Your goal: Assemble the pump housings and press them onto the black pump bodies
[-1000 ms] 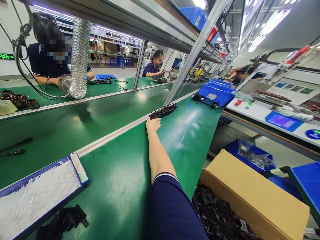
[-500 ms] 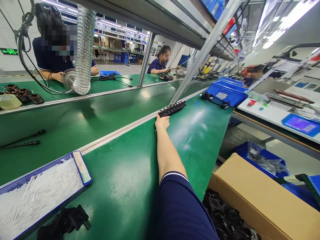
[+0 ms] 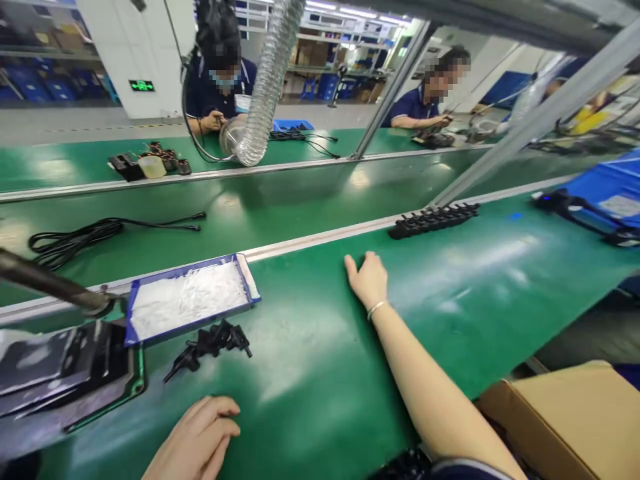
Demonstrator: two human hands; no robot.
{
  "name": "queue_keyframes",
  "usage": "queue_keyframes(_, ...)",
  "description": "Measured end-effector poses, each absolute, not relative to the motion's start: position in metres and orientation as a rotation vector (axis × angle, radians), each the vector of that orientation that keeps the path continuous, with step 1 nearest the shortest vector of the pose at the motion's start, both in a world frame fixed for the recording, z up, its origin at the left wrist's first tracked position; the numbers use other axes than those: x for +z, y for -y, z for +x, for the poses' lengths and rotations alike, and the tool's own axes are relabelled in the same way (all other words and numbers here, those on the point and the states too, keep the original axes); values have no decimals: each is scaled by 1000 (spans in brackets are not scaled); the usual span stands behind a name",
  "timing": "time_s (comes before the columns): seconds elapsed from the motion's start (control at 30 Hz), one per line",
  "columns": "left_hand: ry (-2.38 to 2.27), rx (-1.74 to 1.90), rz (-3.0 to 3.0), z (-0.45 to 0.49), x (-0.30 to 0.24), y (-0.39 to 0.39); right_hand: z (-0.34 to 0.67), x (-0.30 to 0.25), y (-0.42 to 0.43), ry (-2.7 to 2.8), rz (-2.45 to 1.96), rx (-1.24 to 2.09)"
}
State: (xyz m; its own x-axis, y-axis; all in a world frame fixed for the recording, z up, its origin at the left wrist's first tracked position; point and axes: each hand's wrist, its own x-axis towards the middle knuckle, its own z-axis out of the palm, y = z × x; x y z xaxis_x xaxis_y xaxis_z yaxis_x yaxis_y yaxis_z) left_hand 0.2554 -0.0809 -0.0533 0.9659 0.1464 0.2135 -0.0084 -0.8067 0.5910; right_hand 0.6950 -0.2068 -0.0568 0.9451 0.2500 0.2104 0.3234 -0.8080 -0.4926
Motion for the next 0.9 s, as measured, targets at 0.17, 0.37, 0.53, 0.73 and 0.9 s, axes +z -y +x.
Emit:
queue_keyframes(0.17,-100,304,2504,252,-36,85,526,-69,181,1108,-2184,39)
queue_keyframes(0.37,-37,220,2778,217,1,93,445,-77,158,1185,-1800,105)
queue_keyframes(0.53,-526,336,2958,145,42,48,441,-44,174,1051,-1696,301)
queue_keyframes(0.73,-830,84,3019,89,45,-12,384,-3,173,1247,-1527,1186)
queue_keyframes(0.9,-669,145,2860,96,34,1,359,-26,152,1264,-1607,1118)
